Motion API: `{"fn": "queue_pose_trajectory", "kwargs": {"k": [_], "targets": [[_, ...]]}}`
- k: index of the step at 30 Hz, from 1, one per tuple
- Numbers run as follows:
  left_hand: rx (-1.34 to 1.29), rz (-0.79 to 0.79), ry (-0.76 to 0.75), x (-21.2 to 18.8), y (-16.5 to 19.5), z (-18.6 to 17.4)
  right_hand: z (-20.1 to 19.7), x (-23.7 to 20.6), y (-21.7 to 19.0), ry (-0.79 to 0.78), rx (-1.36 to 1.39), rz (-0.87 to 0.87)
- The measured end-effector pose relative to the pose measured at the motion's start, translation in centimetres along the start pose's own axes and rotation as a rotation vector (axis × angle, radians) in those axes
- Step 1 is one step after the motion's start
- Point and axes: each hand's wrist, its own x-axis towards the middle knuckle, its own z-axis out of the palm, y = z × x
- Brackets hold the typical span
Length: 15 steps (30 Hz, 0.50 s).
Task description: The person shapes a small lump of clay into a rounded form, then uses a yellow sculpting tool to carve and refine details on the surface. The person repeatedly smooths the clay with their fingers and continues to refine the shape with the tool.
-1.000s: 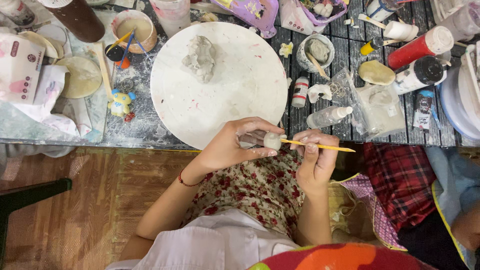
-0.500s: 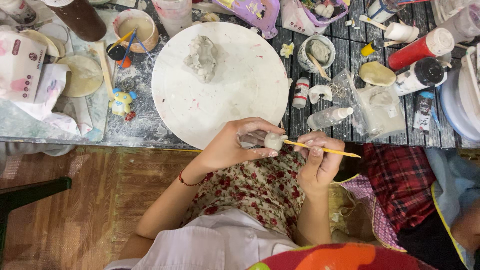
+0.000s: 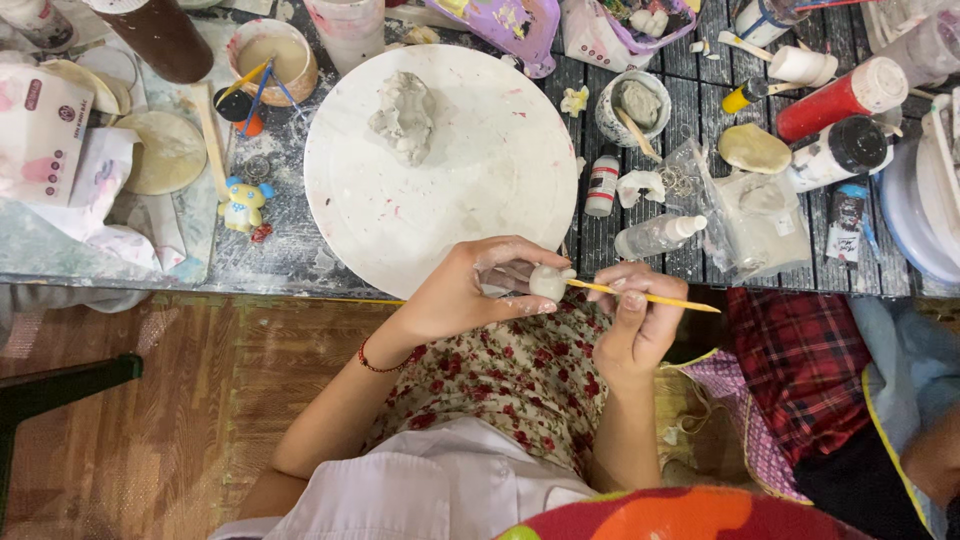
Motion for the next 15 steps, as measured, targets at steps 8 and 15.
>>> {"fn": "queue_pose_trajectory", "kwargs": {"k": [8,15], "targets": [[0.041,0.036,0.062,0.0,-0.2,0.1,-0.4,-1.9,2.9,0.051,-0.155,-0.432],[-0.048,-0.028,0.07,0.1,-0.4,0.2,0.4,-3.3,2.0,0.001,-0.114,-0.316]]}}
